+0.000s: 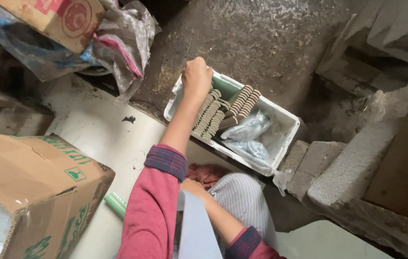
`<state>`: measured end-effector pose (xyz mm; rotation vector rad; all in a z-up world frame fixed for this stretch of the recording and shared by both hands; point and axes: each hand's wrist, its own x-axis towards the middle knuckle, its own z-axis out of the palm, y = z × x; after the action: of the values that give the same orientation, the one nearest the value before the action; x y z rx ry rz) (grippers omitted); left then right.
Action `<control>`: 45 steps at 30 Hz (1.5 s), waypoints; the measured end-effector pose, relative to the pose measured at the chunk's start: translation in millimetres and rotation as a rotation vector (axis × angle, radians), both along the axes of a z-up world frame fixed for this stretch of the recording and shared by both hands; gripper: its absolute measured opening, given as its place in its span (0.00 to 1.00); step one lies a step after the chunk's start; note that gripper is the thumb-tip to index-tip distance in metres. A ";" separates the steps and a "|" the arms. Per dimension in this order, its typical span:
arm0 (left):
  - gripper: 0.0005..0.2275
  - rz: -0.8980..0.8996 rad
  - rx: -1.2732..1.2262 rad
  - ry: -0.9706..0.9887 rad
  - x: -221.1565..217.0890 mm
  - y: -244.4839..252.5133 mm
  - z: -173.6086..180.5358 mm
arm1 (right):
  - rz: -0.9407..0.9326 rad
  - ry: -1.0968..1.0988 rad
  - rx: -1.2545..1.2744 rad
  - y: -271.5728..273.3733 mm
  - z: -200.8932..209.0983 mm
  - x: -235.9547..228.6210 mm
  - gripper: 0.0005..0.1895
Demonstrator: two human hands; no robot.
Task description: The person sits on the floor and wipes green cylindrical rods with a cloth. They pick up each rod, wipe it thoroughly, and place it back into a white container. The person repeats this process for several rods.
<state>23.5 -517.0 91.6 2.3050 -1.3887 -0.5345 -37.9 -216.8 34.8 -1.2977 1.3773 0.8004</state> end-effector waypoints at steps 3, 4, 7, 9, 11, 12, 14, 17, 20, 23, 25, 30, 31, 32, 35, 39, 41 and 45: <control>0.07 0.000 0.019 0.016 -0.2 -4.1 21.2 | -0.073 0.042 -0.025 11.4 -32.5 4.4 0.22; 0.07 -0.001 0.021 0.015 -3.5 -5.5 37.9 | -0.074 0.041 -0.022 4.7 -16.4 -12.3 0.22; 0.09 0.049 0.162 0.013 -6.2 -10.2 87.7 | 0.389 -0.564 -0.132 -15.6 19.3 -43.4 0.20; 0.02 0.067 0.014 0.119 -4.6 -4.7 115.7 | 0.355 -0.566 -0.137 -17.7 28.3 -45.1 0.21; 0.05 0.064 0.016 0.041 7.1 1.7 140.4 | 0.343 -0.567 -0.184 -14.7 20.5 -47.6 0.21; 0.08 0.058 0.013 -0.036 14.2 4.8 154.2 | 0.329 -0.567 -0.235 -13.6 17.1 -47.0 0.21; 0.08 0.023 -0.164 -0.122 35.4 22.9 162.0 | 0.248 -0.582 -0.284 -18.4 19.1 -45.8 0.21; 0.07 -0.004 -0.397 -0.174 47.0 92.0 213.3 | -0.021 -0.676 -0.340 -25.5 14.0 -45.6 0.20; 0.05 0.040 -0.508 -0.106 40.1 183.8 249.4 | -0.101 -0.961 -0.535 -46.1 -10.5 -54.9 0.12; 0.06 0.234 -0.574 0.003 23.0 275.2 227.6 | -0.503 -1.161 -0.316 -50.5 31.9 -54.0 0.25; 0.07 0.405 -0.584 0.080 11.8 328.7 190.7 | -0.988 -1.023 0.101 -53.5 42.8 -53.6 0.38; 0.07 0.703 -0.610 0.214 -11.8 414.1 84.5 | -0.750 -0.821 -0.128 -53.4 71.5 -69.3 0.42; 0.07 0.720 -0.610 0.214 -15.9 421.6 62.8 | -0.734 -0.816 -0.123 -52.2 57.9 -66.5 0.42; 0.08 0.757 -0.622 0.222 -20.6 428.2 41.3 | -0.823 -0.814 -0.081 -51.5 44.5 -64.0 0.32; 0.08 0.863 -0.611 0.263 -39.0 446.9 -4.4 | -0.715 -0.675 -0.114 -38.7 27.5 -57.6 0.23; 0.09 0.961 -0.622 0.358 -51.7 455.9 -72.8 | -0.049 -0.504 -0.273 -17.2 79.1 -45.9 0.18; 0.09 0.994 -0.638 0.370 -51.6 451.9 -65.7 | 0.068 -0.517 -0.215 -24.4 35.8 -46.3 0.20; 0.10 0.996 -0.627 0.398 -48.3 445.5 -58.8 | 0.241 -0.506 -0.127 -25.6 21.8 -48.3 0.24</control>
<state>-24.8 -71.5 32.8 1.8837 -0.0898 -0.1655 -86.2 -242.3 56.6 -1.6519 0.8887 0.4951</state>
